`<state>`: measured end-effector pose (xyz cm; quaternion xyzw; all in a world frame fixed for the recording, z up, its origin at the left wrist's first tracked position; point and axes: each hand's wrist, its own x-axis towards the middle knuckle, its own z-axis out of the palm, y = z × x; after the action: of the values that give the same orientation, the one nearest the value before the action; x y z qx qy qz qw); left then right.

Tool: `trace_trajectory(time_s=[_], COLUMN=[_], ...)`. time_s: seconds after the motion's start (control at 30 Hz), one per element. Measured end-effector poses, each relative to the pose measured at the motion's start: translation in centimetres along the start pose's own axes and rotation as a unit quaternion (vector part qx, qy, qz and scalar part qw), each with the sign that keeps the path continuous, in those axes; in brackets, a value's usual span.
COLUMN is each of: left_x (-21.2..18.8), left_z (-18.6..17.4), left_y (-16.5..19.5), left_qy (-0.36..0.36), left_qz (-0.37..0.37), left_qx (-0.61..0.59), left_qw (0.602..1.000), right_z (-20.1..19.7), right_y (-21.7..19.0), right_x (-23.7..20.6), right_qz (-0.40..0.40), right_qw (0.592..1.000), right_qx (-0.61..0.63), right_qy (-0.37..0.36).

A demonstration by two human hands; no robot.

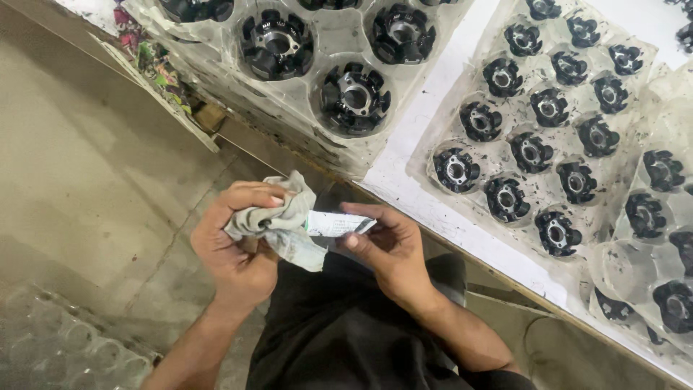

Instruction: The person picks black rotor-like components from a plastic tray one at a time and applies adhesive from a tube around the center hub of each component by hand. Treated components are placed back into the tray cavities, and the person wipes the tube tip with a cloth partway through.

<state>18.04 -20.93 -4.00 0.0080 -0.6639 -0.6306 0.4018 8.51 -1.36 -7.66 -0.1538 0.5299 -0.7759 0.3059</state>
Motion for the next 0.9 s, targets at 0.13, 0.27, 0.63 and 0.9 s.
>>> trace_trajectory(time_s=[0.13, 0.27, 0.63, 0.9], left_x=[-0.5, -0.7, -2.3, -2.5], left_z=[0.1, -0.1, -3.7, -7.2], left_y=[-0.9, -1.6, -4.0, -9.1], left_qy=[0.037, 0.065, 0.062, 0.203], left_qz=[-0.06, -0.129, -0.134, -0.295], left_qx=[-0.036, -0.082, -0.095, -0.377], left_qw=[0.997, 0.986, 0.984, 0.854], right_z=[0.3, 0.3, 0.5, -0.1], right_y=[0.5, 1.1, 3.1, 6.1], right_x=[0.5, 0.6, 2.2, 3.9], right_qz=[-0.288, -0.481, -0.485, 0.029], right_qw=[0.92, 0.787, 0.8, 0.99], right_qx=[-0.264, -0.386, -0.352, 0.134], right_qy=[0.011, 0.027, -0.017, -0.009])
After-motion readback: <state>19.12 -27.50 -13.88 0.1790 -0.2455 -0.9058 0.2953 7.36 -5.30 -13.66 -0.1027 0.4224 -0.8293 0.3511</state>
